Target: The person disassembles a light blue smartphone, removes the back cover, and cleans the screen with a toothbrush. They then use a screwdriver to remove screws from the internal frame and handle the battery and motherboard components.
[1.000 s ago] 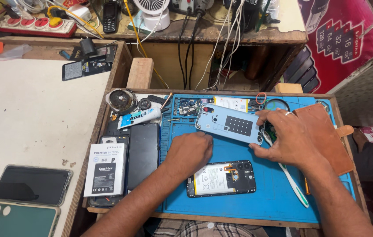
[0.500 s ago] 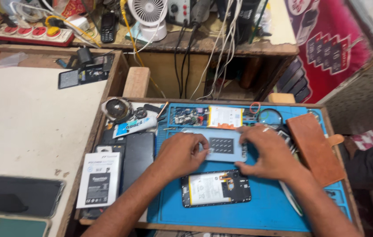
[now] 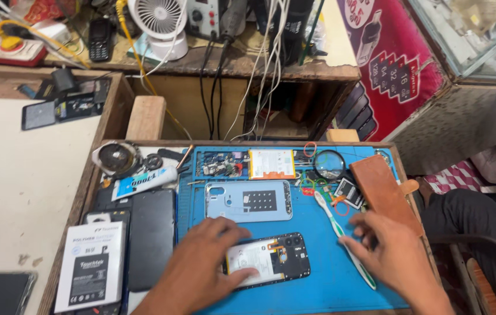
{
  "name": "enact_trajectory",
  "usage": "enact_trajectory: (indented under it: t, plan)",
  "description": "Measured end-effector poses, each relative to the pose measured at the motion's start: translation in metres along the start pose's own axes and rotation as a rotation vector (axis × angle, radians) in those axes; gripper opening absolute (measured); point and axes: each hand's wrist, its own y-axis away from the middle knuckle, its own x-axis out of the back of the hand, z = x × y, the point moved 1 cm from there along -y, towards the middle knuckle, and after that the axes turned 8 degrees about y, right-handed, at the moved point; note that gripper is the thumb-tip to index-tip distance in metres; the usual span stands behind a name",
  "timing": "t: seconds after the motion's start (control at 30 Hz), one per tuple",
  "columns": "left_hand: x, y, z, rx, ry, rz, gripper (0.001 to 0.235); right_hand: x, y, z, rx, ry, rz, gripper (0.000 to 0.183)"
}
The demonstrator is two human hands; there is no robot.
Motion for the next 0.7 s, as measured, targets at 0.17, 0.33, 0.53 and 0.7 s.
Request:
enact_trajectory:
  t: [0.17, 0.33, 0.53, 0.7]
  plan:
    - [-0.031, 0.016, -0.001, -0.088, -0.029, -0.077, 0.071, -0.033, 0.026, 0.003, 0.202, -0.160, 0.233, 0.032]
    - [-0.039, 0.014, -0.012, -0.221, 0.005, -0.089, 0.061, -0.038, 0.007, -0.009, 0.448, -0.082, 0.412, 0.021]
    - [-0.035, 0.002, -0.014, -0.245, 0.021, -0.146, 0.057, -0.010, 0.000, -0.005, 0.405, -0.127, 0.524, 0.014]
    - [-0.040, 0.006, -0.018, -0.234, 0.030, -0.095, 0.059, -0.002, 0.033, 0.033, 0.078, -0.144, 0.299, 0.020]
